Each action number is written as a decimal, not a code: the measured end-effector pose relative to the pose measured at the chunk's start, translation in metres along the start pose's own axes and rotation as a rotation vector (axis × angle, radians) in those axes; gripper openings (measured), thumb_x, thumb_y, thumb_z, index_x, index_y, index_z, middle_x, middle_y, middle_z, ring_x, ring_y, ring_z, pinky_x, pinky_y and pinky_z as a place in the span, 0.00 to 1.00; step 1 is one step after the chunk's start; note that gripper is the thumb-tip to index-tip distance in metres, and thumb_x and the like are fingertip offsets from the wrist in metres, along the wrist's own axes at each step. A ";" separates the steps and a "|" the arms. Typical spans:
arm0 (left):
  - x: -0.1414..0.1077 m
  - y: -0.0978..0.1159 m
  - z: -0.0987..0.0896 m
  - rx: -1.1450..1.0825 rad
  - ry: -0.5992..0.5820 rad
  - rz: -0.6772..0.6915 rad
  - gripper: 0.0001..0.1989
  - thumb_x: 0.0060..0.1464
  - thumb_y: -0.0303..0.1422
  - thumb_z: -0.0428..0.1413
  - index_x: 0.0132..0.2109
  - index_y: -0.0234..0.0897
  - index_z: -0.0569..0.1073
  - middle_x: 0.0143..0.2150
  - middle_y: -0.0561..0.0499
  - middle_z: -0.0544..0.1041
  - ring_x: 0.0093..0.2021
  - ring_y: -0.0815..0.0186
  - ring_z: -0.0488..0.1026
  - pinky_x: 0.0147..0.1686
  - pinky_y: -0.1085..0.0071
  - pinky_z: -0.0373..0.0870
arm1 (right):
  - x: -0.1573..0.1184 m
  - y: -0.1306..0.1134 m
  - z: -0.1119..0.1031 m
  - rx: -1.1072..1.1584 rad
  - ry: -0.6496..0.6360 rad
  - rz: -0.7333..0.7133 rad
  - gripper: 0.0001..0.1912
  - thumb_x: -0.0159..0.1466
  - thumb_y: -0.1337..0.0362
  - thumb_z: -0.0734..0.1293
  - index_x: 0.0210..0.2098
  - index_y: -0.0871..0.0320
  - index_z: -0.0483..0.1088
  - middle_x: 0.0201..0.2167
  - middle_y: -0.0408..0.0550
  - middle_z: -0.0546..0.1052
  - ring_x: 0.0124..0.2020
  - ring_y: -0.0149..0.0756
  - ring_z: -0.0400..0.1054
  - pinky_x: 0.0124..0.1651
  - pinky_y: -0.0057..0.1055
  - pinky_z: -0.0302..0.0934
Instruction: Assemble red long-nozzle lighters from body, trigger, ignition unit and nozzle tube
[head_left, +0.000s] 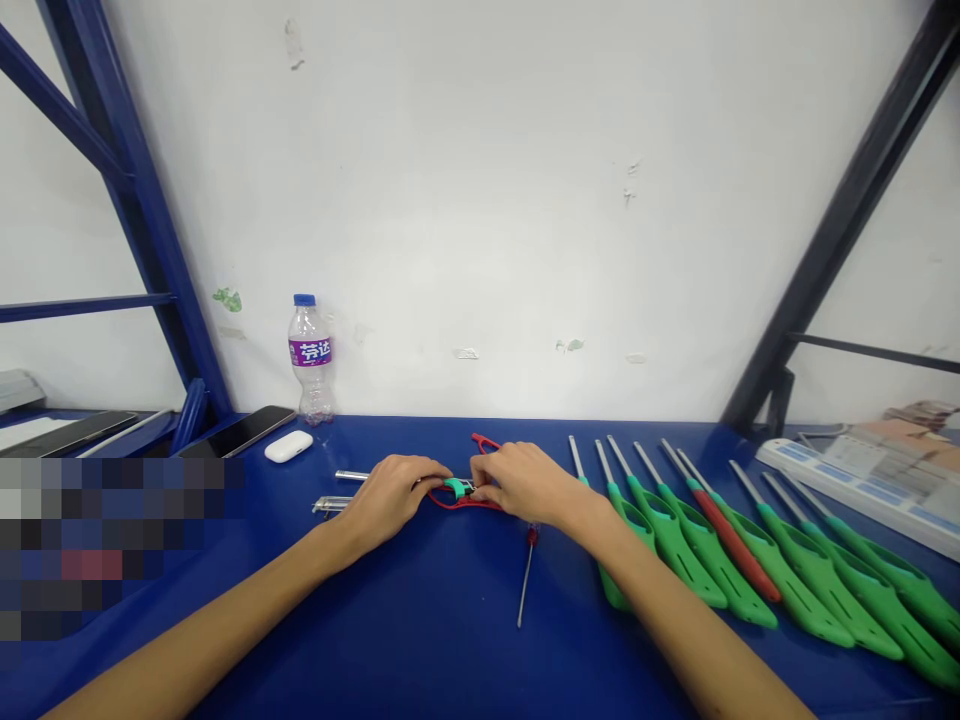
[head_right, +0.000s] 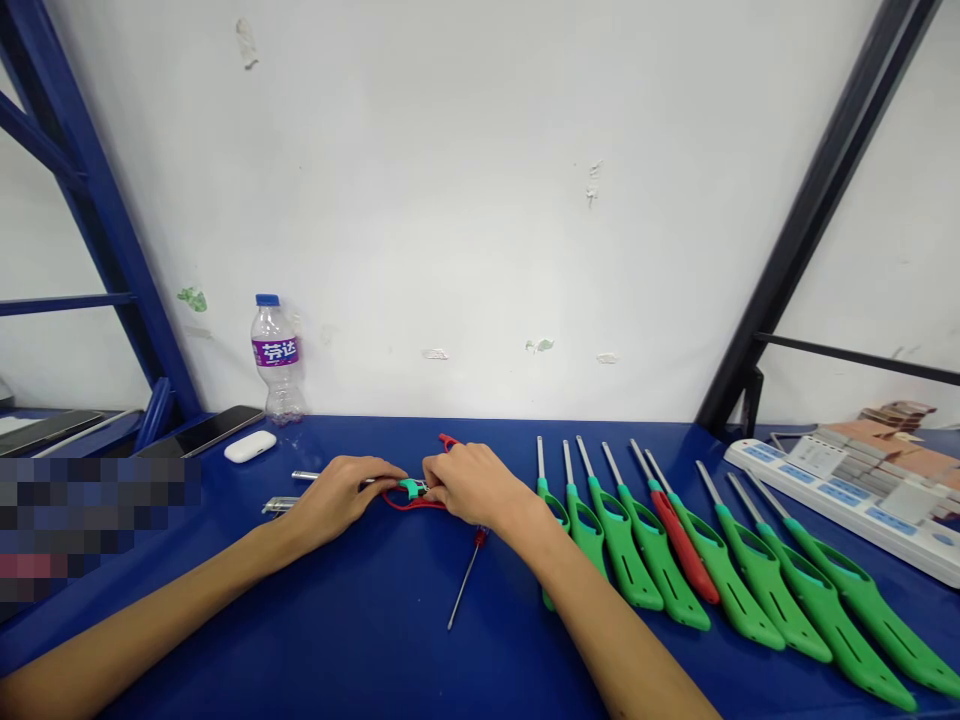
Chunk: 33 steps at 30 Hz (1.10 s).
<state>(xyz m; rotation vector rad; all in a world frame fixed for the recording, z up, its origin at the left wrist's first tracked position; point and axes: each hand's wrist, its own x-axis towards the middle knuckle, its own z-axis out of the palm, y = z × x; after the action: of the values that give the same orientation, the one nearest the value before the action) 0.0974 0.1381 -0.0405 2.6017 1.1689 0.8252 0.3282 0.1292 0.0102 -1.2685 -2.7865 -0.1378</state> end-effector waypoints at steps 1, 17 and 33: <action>0.000 0.000 0.000 -0.006 0.007 0.002 0.11 0.65 0.28 0.52 0.45 0.42 0.79 0.42 0.55 0.81 0.42 0.66 0.77 0.43 0.73 0.67 | 0.000 0.000 0.000 0.004 -0.003 -0.001 0.06 0.68 0.58 0.66 0.37 0.54 0.71 0.27 0.42 0.77 0.31 0.36 0.71 0.29 0.30 0.43; 0.001 0.002 0.005 0.008 0.040 0.009 0.13 0.67 0.30 0.48 0.49 0.43 0.77 0.44 0.52 0.77 0.42 0.66 0.73 0.43 0.71 0.66 | 0.000 -0.001 -0.001 0.017 -0.022 0.017 0.05 0.66 0.60 0.65 0.38 0.54 0.72 0.29 0.43 0.78 0.31 0.37 0.71 0.30 0.30 0.44; 0.000 0.006 0.002 0.031 -0.013 -0.002 0.11 0.66 0.32 0.49 0.45 0.42 0.77 0.42 0.52 0.79 0.42 0.63 0.74 0.43 0.70 0.67 | 0.000 -0.002 -0.002 0.003 -0.028 0.021 0.05 0.66 0.60 0.66 0.38 0.54 0.71 0.32 0.44 0.79 0.34 0.38 0.72 0.31 0.30 0.46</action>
<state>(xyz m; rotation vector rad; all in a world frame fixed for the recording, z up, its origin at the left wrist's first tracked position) 0.1026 0.1341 -0.0397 2.6263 1.1901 0.7950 0.3270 0.1275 0.0119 -1.3091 -2.7946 -0.1146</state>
